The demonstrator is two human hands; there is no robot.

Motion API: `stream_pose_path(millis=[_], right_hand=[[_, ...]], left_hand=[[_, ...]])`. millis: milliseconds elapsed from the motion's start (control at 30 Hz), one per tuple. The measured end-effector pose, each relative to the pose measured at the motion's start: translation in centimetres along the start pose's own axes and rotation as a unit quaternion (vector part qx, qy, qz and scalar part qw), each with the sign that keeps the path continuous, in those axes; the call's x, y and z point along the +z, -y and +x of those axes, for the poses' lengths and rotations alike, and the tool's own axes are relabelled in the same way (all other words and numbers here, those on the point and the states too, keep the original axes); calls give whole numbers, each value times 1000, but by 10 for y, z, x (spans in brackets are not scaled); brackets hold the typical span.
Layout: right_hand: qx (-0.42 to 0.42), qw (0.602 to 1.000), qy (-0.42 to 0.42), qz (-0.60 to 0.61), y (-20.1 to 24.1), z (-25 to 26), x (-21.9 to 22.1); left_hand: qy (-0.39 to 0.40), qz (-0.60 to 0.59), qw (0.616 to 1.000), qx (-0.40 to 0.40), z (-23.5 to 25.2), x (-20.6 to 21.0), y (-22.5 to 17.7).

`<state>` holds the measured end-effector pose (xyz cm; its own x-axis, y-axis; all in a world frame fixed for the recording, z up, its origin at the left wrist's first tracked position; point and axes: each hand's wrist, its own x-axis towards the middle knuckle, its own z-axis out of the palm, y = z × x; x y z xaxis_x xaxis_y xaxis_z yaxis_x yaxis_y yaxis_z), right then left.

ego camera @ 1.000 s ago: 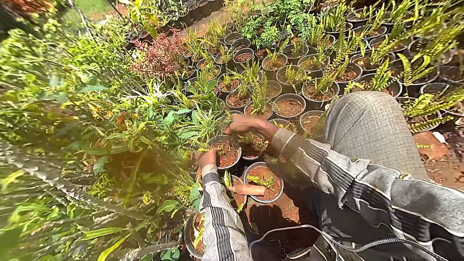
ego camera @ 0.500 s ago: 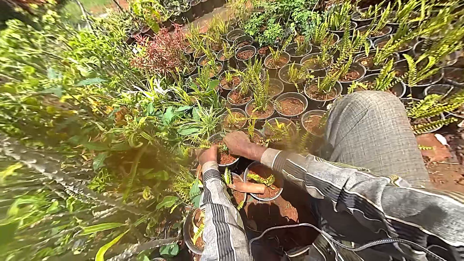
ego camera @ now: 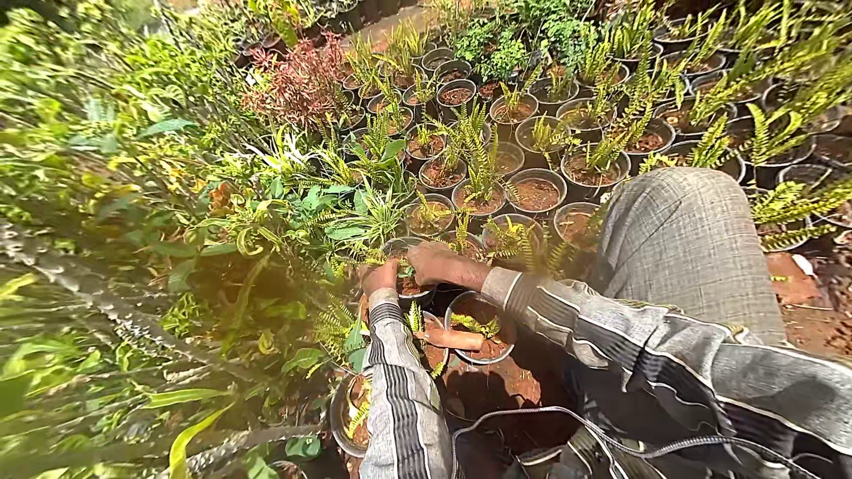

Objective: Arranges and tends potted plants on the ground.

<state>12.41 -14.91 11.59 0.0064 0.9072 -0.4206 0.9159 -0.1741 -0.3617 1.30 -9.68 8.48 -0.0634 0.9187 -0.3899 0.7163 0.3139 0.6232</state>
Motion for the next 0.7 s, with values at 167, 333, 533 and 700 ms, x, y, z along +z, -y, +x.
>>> stream_pose_path(millis=[167,333,533,700], right_hand=[[-11,999,-29,-34,1,5,20],[-22,1000,-9,15,-15,15,16],[2,975,-16,222,-46,6,-34],[-34,984,4,172,-40,5,-27]], left_hand=[[-6,1,1000,-1,5,2,0],[-6,4,1000,-11,4,4,1],[-9,-19,1000,-7,6,3,3],[-12,-29,999,-12,6,3,3]])
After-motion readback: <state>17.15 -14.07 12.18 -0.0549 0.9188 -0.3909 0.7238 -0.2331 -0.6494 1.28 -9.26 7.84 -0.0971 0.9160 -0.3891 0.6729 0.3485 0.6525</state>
